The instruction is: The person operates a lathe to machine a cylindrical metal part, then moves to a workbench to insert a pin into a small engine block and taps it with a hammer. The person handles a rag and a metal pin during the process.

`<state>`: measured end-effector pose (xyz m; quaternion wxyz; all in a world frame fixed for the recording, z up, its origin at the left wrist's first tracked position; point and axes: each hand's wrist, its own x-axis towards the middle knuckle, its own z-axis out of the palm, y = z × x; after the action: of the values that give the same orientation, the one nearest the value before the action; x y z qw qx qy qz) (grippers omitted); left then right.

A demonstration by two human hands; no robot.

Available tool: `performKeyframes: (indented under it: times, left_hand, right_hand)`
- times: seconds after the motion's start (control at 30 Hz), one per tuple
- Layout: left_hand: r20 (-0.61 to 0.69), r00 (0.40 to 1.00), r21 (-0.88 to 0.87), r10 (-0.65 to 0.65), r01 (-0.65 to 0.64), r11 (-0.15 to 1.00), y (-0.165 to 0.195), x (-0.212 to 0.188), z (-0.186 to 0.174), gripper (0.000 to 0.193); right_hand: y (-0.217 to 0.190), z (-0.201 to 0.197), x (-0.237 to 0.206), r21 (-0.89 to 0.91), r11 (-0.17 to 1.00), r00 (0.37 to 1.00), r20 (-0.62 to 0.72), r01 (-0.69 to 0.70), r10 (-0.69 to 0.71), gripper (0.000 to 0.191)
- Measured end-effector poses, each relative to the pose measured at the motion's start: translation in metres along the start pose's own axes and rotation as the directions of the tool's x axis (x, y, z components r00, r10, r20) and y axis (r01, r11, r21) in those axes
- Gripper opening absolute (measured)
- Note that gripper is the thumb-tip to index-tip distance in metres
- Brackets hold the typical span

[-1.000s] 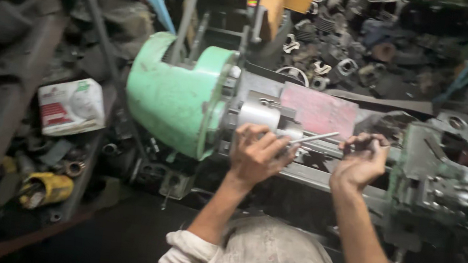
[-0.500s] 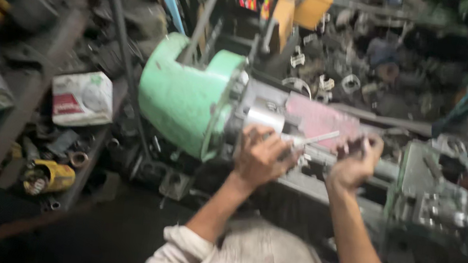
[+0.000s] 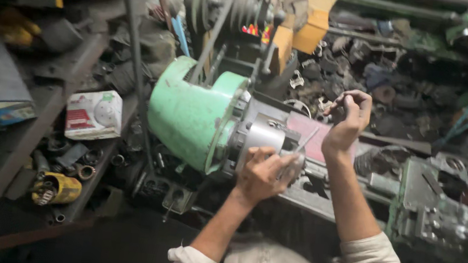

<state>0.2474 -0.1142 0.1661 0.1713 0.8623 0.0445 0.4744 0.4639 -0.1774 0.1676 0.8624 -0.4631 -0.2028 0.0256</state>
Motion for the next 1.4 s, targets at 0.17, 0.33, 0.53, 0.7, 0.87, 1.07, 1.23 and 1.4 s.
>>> performKeyframes:
  times: [0.17, 0.33, 0.53, 0.7, 0.87, 1.07, 1.23, 1.4]
  left_hand:
    - [-0.009, 0.999, 0.014, -0.054, 0.054, 0.998, 0.003, 0.002, 0.007, 0.043]
    - [0.023, 0.996, 0.112, -0.083, 0.08, 0.99, 0.023, 0.008, 0.016, 0.049]
    - [0.178, 0.958, 0.111, -0.224, 0.207, 0.972, 0.073, 0.017, 0.024, 0.02]
    - [0.258, 0.928, -0.187, -0.268, 0.32, 0.929, 0.129, -0.003, 0.02, 0.018]
    - [0.831, 0.526, -0.319, -0.18, 0.717, 0.62, 0.168, -0.082, 0.047, 0.029]
    - [0.867, -0.046, 0.455, -0.496, 0.48, 0.75, 0.194, -0.203, 0.115, 0.039]
    - [0.693, 0.135, 0.592, -0.708, 0.454, 0.666, 0.238, -0.231, 0.125, 0.038]
    - [0.875, 0.226, -0.317, -0.428, 0.936, -0.155, 0.301, -0.221, 0.124, 0.048]
  right_hand:
    - [-0.017, -0.083, -0.011, -0.693, 0.721, 0.844, 0.386, -0.001, 0.372, 0.019]
    - [-0.042, -0.123, -0.063, -0.907, 0.403, 0.547, 0.4, 0.121, 0.736, 0.032]
    - [-0.085, -0.164, -0.102, -0.96, 0.265, 0.767, 0.236, 0.09, 0.596, 0.032]
    - [-0.12, -0.248, -0.127, -0.824, 0.559, 0.853, 0.356, 0.094, 0.382, 0.025]
    - [-0.154, -0.326, -0.178, -0.522, 0.643, 0.756, -0.006, -0.56, 0.654, 0.023]
    - [-0.184, -0.387, -0.219, -0.366, 0.594, 0.642, -0.011, -0.716, 0.767, 0.031]
    - [-0.194, -0.416, -0.239, -0.371, 0.554, 0.519, 0.199, -0.745, 0.832, 0.029]
    - [-0.189, -0.415, -0.244, -0.315, 0.589, 0.411, 0.479, -0.744, 0.776, 0.022]
